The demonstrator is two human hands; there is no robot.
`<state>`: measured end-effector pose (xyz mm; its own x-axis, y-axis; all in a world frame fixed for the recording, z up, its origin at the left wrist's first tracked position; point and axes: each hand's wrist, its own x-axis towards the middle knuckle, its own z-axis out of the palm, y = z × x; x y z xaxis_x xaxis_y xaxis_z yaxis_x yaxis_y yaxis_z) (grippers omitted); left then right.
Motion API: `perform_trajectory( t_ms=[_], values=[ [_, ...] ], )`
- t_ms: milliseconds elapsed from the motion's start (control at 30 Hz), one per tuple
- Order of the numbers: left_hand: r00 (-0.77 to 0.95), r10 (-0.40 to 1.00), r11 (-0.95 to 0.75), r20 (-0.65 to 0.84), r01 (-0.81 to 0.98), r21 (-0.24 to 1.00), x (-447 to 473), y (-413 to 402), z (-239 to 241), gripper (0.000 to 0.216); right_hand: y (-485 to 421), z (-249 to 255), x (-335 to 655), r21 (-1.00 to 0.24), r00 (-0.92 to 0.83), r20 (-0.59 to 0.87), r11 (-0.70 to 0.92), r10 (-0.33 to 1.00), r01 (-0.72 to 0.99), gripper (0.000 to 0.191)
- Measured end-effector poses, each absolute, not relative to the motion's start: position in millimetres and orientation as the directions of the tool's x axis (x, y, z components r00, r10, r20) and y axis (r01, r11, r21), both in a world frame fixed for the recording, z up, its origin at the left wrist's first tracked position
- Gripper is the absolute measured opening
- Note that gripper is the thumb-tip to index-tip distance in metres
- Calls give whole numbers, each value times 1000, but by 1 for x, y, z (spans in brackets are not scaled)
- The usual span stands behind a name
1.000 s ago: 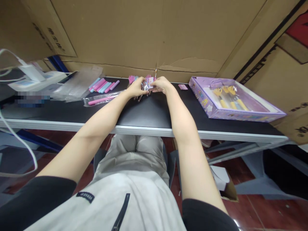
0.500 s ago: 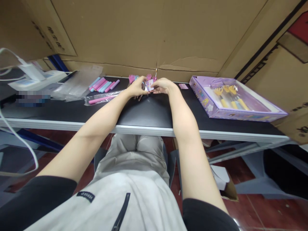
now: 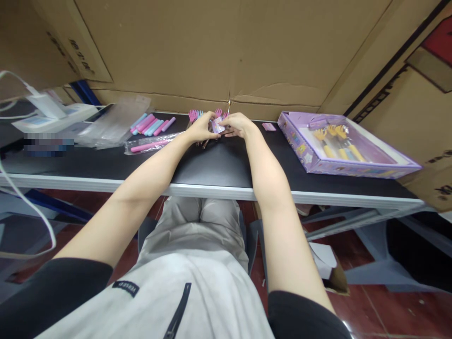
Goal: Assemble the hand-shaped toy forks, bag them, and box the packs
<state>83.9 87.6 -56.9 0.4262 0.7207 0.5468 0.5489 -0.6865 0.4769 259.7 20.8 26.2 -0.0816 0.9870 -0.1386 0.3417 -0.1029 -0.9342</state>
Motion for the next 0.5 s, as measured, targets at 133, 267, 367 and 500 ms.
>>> perform_trajectory(
  t_ms=[133, 267, 367, 500],
  values=[
    [426, 721, -686, 547, 548, 478, 86, 85, -56, 73, 19, 24, 253, -923, -68, -144, -109, 987, 370, 29],
    [431, 734, -673, 525, 564, 477, 87, 80, -52, 81, 18, 22, 250, -910, -50, -143, -111, 988, 399, 26],
    [411, 766, -636, 495, 594, 492, 84, 78, -51, 89, 18, 23, 251, -926, -42, -126, -102, 991, 365, 28],
    [376, 811, -578, 449, 635, 512, 78, 76, -49, 90, 17, 25, 252, -944, -38, -129, -111, 991, 312, 28]
  ],
)
